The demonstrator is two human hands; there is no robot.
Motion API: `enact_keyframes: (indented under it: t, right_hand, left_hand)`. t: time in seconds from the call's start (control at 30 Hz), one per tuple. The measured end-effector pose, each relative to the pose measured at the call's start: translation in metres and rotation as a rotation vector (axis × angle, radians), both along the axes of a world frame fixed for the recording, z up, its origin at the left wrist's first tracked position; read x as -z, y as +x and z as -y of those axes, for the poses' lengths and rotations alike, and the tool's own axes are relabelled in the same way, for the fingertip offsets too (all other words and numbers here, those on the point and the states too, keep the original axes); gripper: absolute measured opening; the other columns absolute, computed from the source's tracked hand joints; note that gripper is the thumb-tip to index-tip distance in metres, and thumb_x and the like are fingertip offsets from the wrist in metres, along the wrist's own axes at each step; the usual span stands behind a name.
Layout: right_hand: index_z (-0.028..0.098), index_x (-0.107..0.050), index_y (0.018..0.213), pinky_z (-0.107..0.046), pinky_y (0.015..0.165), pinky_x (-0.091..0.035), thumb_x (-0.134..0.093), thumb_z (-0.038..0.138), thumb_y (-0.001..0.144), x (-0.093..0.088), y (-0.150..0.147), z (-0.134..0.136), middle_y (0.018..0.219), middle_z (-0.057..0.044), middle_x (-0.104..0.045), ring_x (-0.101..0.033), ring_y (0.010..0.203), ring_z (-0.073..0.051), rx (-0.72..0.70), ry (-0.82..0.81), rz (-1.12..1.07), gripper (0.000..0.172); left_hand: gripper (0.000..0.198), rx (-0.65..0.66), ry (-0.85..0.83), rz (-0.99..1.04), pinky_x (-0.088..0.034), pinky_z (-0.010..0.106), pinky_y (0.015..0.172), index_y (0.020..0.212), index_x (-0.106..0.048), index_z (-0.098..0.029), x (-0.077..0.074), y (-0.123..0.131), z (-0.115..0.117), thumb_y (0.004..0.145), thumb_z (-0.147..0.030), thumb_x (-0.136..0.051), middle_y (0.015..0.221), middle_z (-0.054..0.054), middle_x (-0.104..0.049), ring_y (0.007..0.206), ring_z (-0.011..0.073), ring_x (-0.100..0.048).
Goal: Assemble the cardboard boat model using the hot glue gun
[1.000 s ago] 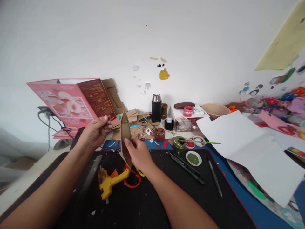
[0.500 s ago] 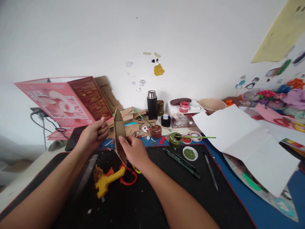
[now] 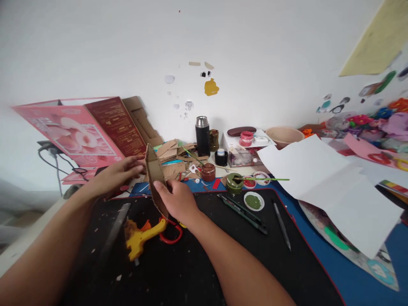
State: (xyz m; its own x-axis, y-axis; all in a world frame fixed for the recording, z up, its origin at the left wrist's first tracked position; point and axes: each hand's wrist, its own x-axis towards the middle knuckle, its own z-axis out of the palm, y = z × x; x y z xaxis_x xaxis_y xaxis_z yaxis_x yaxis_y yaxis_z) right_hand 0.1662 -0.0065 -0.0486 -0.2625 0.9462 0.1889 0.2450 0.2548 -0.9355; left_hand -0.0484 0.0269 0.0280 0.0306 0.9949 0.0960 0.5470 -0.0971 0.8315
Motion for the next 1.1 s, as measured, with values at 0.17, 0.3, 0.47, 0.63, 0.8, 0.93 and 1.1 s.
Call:
enact_keyframes:
  t: [0.17, 0.3, 0.47, 0.63, 0.8, 0.93, 1.1]
  right_hand:
    - [0.023, -0.066, 0.081, -0.033, 0.064, -0.037, -0.053, 0.06, 0.103, 0.002, -0.002, 0.002, 0.083, -0.007, -0.077, -0.067, 0.076, -0.023, -0.012, 0.013, 0.062, 0.046]
    - [0.023, -0.068, 0.085, -0.034, 0.065, -0.037, -0.056, 0.061, 0.102, 0.001, -0.002, 0.003, 0.087, -0.009, -0.079, -0.069, 0.078, -0.025, -0.002, 0.02, 0.117, 0.043]
    - [0.024, -0.07, 0.09, -0.035, 0.064, -0.037, -0.058, 0.064, 0.102, -0.001, 0.0, 0.003, 0.083, -0.008, -0.077, -0.067, 0.074, -0.025, 0.017, 0.059, 0.135, 0.044]
    - [0.023, -0.073, 0.095, -0.035, 0.069, -0.04, -0.058, 0.057, 0.104, -0.002, 0.003, 0.002, 0.091, -0.01, -0.081, -0.072, 0.082, -0.027, 0.04, 0.092, 0.127, 0.038]
    - [0.023, -0.071, 0.088, -0.033, 0.069, -0.041, -0.058, 0.055, 0.105, -0.002, 0.004, -0.003, 0.089, -0.008, -0.079, -0.071, 0.082, -0.025, 0.089, 0.062, 0.086, 0.039]
    - [0.021, -0.07, 0.089, -0.032, 0.071, -0.043, -0.06, 0.053, 0.104, -0.003, 0.006, -0.005, 0.091, -0.008, -0.079, -0.072, 0.084, -0.024, 0.119, 0.051, 0.036, 0.036]
    - [0.022, -0.067, 0.084, -0.032, 0.071, -0.044, -0.059, 0.054, 0.103, -0.001, 0.007, -0.007, 0.087, -0.006, -0.078, -0.071, 0.084, -0.024, 0.147, 0.06, -0.013, 0.038]
  left_hand:
    - [0.072, 0.199, -0.109, 0.069, -0.059, 0.038, 0.076, 0.092, -0.079, -0.02, -0.005, 0.012, 0.009, 0.075, -0.089, -0.067, 0.085, 0.009, -0.079, 0.082, 0.029, -0.07]
    - [0.053, 0.222, -0.058, -0.008, -0.052, 0.031, 0.061, 0.088, -0.077, -0.021, -0.002, 0.018, 0.007, 0.08, -0.072, -0.074, 0.073, 0.003, -0.072, 0.065, 0.0219, -0.063]
    - [0.032, 0.117, 0.041, -0.026, -0.049, 0.029, 0.059, 0.083, -0.079, -0.023, 0.004, 0.015, 0.004, 0.078, -0.055, -0.08, 0.075, 0.004, -0.075, 0.064, 0.0231, -0.065]
    - [0.021, 0.245, 0.025, 0.029, -0.057, 0.033, 0.075, 0.088, -0.082, -0.026, 0.005, 0.021, 0.007, 0.078, -0.044, -0.083, 0.086, 0.004, -0.079, 0.086, 0.0292, -0.072]
    - [0.034, 0.317, -0.087, 0.123, -0.058, 0.03, 0.064, 0.108, -0.077, -0.025, 0.007, 0.023, 0.013, 0.077, -0.037, -0.087, 0.086, 0.003, -0.077, 0.076, 0.0248, -0.073]
    - [0.053, 0.296, -0.243, 0.241, -0.058, 0.03, 0.057, 0.124, -0.071, -0.024, 0.011, 0.026, 0.016, 0.075, -0.037, -0.09, 0.082, 0.004, -0.077, 0.066, 0.0237, -0.073]
    - [0.061, 0.256, -0.258, 0.427, -0.059, 0.029, 0.059, 0.126, -0.069, -0.023, 0.017, 0.034, 0.012, 0.071, -0.032, -0.093, 0.096, 0.008, -0.081, 0.075, 0.0238, -0.075]
